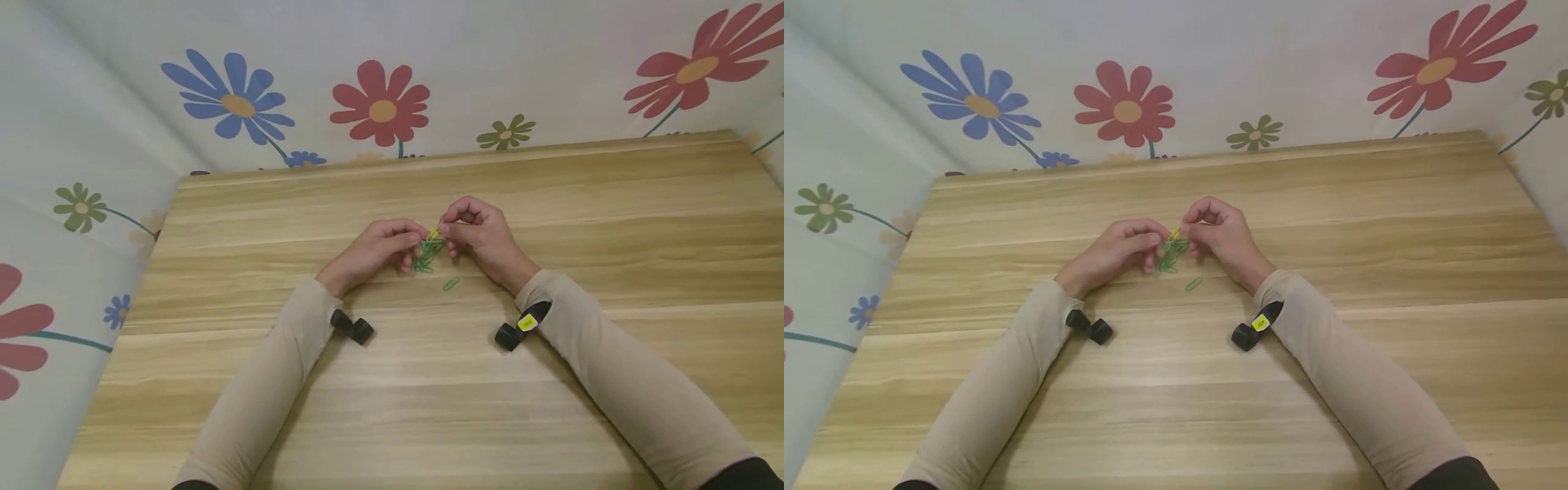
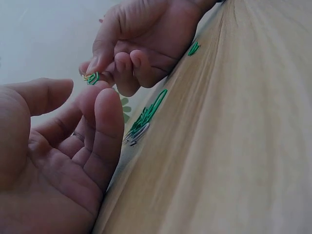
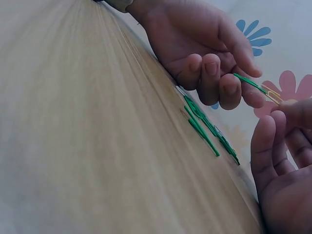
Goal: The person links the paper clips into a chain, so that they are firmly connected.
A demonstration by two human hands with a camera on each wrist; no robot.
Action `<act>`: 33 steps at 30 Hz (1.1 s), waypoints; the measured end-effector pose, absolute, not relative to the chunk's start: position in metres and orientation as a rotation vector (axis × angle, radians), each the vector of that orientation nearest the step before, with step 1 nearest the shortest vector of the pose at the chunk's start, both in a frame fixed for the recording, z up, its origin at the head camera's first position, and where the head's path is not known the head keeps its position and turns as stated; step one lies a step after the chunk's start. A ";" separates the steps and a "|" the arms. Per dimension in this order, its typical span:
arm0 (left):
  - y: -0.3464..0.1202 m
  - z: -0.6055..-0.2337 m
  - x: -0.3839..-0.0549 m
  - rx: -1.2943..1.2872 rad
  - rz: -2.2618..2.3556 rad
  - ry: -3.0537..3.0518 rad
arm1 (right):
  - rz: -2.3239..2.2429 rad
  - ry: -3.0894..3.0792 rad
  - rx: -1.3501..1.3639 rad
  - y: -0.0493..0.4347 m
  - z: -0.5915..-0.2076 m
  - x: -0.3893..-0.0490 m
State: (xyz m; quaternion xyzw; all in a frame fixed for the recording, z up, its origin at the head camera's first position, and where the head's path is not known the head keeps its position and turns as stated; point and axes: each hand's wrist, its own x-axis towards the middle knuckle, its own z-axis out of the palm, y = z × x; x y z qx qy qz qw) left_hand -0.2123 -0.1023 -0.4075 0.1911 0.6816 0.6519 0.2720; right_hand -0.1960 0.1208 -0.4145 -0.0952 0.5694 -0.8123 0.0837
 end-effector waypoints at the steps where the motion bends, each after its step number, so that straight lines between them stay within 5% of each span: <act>1: -0.102 -0.407 -0.213 0.529 1.729 1.850 | -2.421 1.698 -0.287 0.121 -0.414 -0.196; 14: -0.100 -0.402 -0.213 0.634 1.533 1.910 | -2.394 1.703 -0.385 0.121 -0.414 -0.196; 33: -0.105 -0.413 -0.214 0.494 1.847 1.773 | -2.351 1.731 -0.324 0.121 -0.415 -0.196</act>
